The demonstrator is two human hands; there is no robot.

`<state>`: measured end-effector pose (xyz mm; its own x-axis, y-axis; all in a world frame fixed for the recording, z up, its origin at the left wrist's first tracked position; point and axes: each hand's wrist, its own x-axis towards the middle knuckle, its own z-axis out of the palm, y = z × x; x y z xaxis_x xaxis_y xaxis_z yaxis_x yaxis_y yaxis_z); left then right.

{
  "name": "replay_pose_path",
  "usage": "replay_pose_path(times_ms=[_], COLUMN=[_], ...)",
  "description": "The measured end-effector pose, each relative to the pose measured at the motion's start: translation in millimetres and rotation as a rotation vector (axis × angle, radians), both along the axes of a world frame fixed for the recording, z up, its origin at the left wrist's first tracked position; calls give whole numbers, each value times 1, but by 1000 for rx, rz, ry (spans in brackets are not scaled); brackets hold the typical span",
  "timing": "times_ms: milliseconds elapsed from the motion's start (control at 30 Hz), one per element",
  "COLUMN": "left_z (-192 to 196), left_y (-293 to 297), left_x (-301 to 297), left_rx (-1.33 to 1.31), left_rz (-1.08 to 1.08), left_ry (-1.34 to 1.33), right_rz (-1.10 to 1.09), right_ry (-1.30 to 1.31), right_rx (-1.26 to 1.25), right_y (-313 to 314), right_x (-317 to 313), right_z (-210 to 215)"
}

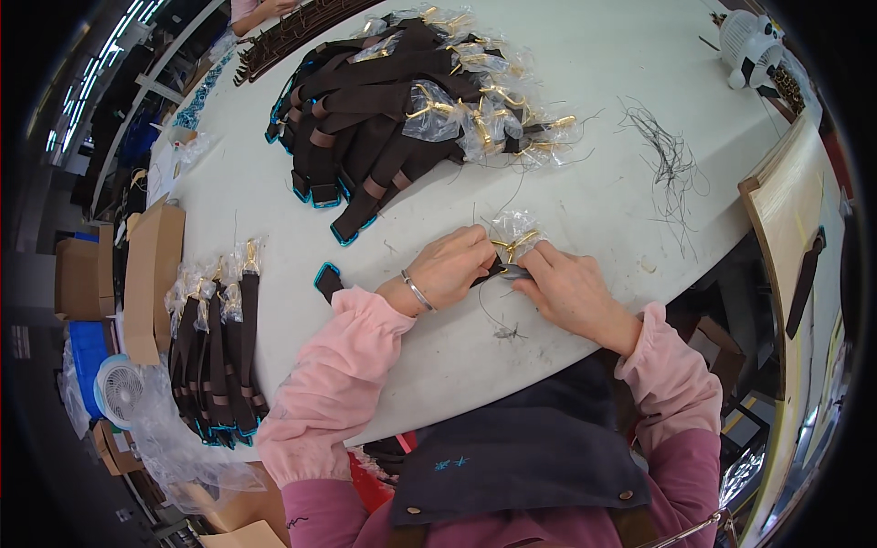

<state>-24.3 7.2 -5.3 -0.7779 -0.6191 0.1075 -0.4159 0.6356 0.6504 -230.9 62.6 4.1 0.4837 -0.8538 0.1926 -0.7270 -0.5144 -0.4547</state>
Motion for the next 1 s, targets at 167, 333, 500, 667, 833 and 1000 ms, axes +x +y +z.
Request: replay_pose_path(times_ms=[167,333,500,667,833,1000], left_z=[1,1,-7,-9,-4,5], left_y=[4,0,-1,-4,-6,-1], left_x=[-3,-2,-2,-2,1,9], left_rx=[36,300,598,699,778,110], left_rz=[47,128,191,190,196,23], left_ry=[15,55,233,225,312,14], right_rz=[-9,-20,-14,5,12,8], right_ry=[39,47,36,50,46,52], right_rx=[-16,-25,-50,-81,-91,-79], right_y=[0,0,1,1,1,3], right_x=[4,7,9,10,9,11], right_z=[1,-3,-5,-6,-8,-3])
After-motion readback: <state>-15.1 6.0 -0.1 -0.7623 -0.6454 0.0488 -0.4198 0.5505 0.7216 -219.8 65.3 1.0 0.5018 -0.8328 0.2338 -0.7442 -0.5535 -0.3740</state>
